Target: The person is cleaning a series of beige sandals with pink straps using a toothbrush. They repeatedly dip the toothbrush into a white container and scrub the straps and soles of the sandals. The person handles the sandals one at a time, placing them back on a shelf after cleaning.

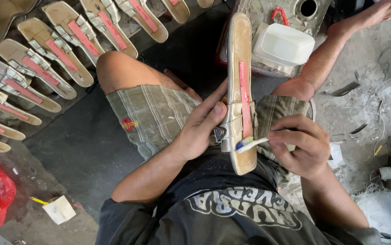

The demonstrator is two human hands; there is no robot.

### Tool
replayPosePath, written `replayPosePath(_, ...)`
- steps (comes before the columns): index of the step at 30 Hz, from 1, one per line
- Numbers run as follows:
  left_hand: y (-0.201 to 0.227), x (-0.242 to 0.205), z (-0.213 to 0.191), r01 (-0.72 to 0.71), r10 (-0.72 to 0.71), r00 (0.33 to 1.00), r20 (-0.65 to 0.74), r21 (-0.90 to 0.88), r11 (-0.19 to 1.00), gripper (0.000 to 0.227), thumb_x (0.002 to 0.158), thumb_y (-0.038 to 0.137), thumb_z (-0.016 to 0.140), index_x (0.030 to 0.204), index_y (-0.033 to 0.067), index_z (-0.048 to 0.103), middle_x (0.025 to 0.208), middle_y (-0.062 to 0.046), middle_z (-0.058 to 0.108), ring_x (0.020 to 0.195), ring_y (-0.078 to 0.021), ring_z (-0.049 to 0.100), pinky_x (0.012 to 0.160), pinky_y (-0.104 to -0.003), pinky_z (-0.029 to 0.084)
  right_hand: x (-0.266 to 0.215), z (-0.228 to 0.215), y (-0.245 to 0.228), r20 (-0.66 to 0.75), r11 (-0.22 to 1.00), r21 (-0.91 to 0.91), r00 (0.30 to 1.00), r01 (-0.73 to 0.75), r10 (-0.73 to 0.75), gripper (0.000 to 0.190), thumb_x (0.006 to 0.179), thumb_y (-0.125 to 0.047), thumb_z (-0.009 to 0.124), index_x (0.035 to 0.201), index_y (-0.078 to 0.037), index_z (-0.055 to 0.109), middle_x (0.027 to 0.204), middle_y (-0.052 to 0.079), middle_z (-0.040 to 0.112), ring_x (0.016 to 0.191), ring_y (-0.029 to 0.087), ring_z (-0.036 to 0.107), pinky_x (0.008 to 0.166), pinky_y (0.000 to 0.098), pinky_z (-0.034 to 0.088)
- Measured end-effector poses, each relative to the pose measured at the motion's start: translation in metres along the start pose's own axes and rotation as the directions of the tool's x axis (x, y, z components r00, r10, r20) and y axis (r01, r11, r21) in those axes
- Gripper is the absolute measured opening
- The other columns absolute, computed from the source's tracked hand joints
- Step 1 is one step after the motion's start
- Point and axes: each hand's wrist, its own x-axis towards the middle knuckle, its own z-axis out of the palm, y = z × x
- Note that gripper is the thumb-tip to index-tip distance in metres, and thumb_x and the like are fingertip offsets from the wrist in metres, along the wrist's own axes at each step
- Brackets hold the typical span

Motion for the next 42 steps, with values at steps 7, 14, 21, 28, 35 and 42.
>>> replayPosePath(7,0.002,0.0,0.006,0.011,-0.011,1.0,0.027,0.002,1.0,0.075,0.113,0.043,0.047,0.167,0.0,0.019,0.134,-0.006,0.06,0.126,-0.0126,0.056,0.114,-0.028,0.043,-0.001,-0.01,-0.002,0.035,0.991,-0.108,0.996,-0.082,0.086,0.018,0.086,0.003,0.073,0.103,-0.004,0.072,0.094,0.011,0.073,0.08,0.021,0.073,0.066,0.0269,0.057)
replayPosePath(14,-0.003,0.001,0.002,0.022,-0.022,1.0,-0.011,0.029,0.999,0.076,0.114,0.044,0.046,0.17,0.0,0.021,0.126,-0.008,0.061,0.121,-0.0133,0.058,0.112,-0.028,0.045,-0.001,-0.005,-0.006,0.032,0.995,-0.038,0.995,-0.089,0.09,0.017,0.087,0.003,0.078,0.102,-0.004,0.072,0.099,0.012,0.07,0.083,0.019,0.071,0.068,0.0265,0.057)
replayPosePath(21,-0.003,-0.002,0.002,0.023,-0.023,1.0,0.004,0.009,1.0,0.076,0.113,0.044,0.048,0.168,-0.0006,0.021,0.13,-0.006,0.061,0.123,-0.0119,0.056,0.113,-0.027,0.044,-0.002,-0.015,-0.007,0.122,0.996,0.0,0.988,-0.093,0.092,0.017,0.084,0.0,0.076,0.099,-0.005,0.072,0.094,0.01,0.071,0.078,0.018,0.072,0.066,0.0277,0.057)
replayPosePath(28,-0.001,-0.002,0.004,0.03,-0.031,0.999,0.023,0.042,0.999,0.076,0.114,0.045,0.048,0.169,-0.0007,0.021,0.136,-0.009,0.06,0.128,-0.0142,0.055,0.116,-0.029,0.042,-0.004,-0.016,-0.009,0.092,0.989,-0.038,0.985,-0.145,0.148,0.016,0.086,-0.001,0.075,0.101,-0.003,0.072,0.091,0.01,0.073,0.068,0.015,0.071,0.061,0.0259,0.055)
replayPosePath(35,-0.007,-0.004,0.007,0.124,-0.119,0.979,0.164,-0.023,0.992,0.081,0.112,0.048,0.05,0.167,-0.0044,0.022,0.16,-0.013,0.048,0.149,-0.0185,0.045,0.125,-0.033,0.036,0.001,-0.003,0.008,-0.038,0.967,-0.109,0.973,-0.232,0.229,0.011,0.097,0.001,0.072,0.107,-0.002,0.072,0.094,0.011,0.075,0.07,0.016,0.071,0.059,0.0259,0.055)
replayPosePath(42,-0.011,0.001,-0.001,0.149,-0.114,0.988,0.103,-0.465,0.873,0.085,0.11,0.049,0.051,0.167,-0.0053,0.019,0.159,-0.023,0.042,0.145,-0.0314,0.047,0.124,-0.049,0.039,0.012,-0.008,-0.001,0.025,0.984,-0.134,0.992,-0.119,0.123,0.009,0.094,-0.006,0.078,0.102,-0.005,0.074,0.095,0.008,0.074,0.074,0.015,0.071,0.061,0.0267,0.056)
